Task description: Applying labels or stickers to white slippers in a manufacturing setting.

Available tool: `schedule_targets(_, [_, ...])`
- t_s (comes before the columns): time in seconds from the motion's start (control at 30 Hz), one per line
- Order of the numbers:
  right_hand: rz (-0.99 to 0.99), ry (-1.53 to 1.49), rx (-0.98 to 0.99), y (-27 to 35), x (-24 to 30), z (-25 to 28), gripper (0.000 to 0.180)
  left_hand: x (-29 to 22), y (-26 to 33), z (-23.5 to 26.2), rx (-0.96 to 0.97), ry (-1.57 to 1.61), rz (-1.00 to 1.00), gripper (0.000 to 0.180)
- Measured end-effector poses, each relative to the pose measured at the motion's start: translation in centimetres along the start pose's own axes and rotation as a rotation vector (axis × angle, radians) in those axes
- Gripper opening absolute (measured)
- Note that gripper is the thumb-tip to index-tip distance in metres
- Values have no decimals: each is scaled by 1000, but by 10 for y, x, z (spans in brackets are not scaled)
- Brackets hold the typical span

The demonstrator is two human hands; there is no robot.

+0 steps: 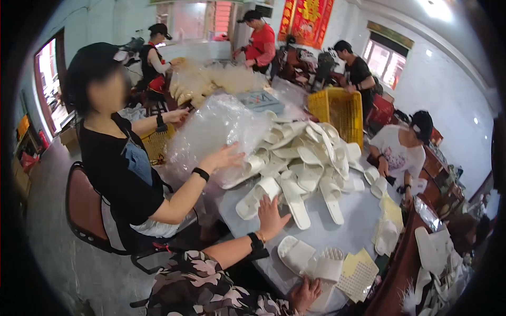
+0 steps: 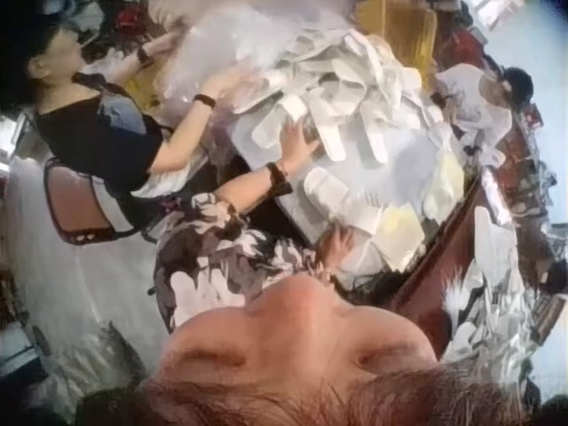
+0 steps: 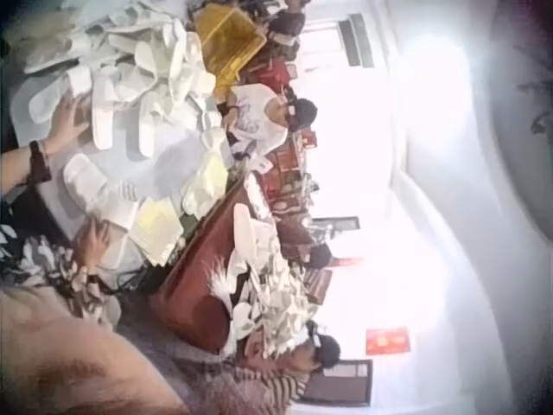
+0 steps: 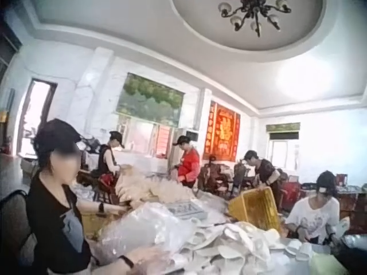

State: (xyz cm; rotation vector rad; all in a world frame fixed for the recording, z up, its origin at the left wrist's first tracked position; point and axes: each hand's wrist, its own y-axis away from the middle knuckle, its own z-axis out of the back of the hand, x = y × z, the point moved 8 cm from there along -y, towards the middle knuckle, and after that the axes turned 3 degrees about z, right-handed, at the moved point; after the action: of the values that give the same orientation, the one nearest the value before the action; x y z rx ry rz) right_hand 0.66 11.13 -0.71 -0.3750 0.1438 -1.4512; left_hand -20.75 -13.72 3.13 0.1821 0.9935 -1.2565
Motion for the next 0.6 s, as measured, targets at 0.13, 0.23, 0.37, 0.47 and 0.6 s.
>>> schedule_targets(0.13, [-130,-59,-87,-2,-2,6,47,4,-17,-20,78,-58,168,102])
schedule_targets(0.23, [-105,-73,-64,0,-2,10,46,-5,-31,-28,64,-64,148,108])
schedule_targets(0.37, [-80,-79,-83,-3,0,16,44,-6,-44,-23,-53,-93,92,101])
schedule_targets(0.47, [-70,-83,-112,-5,3,20,44,7,-52,-18,-125,-103,106,82])
schedule_targets(0.6, [-77,-77,-93,-5,3,20,44,17,-60,-17,-156,-62,55,49])
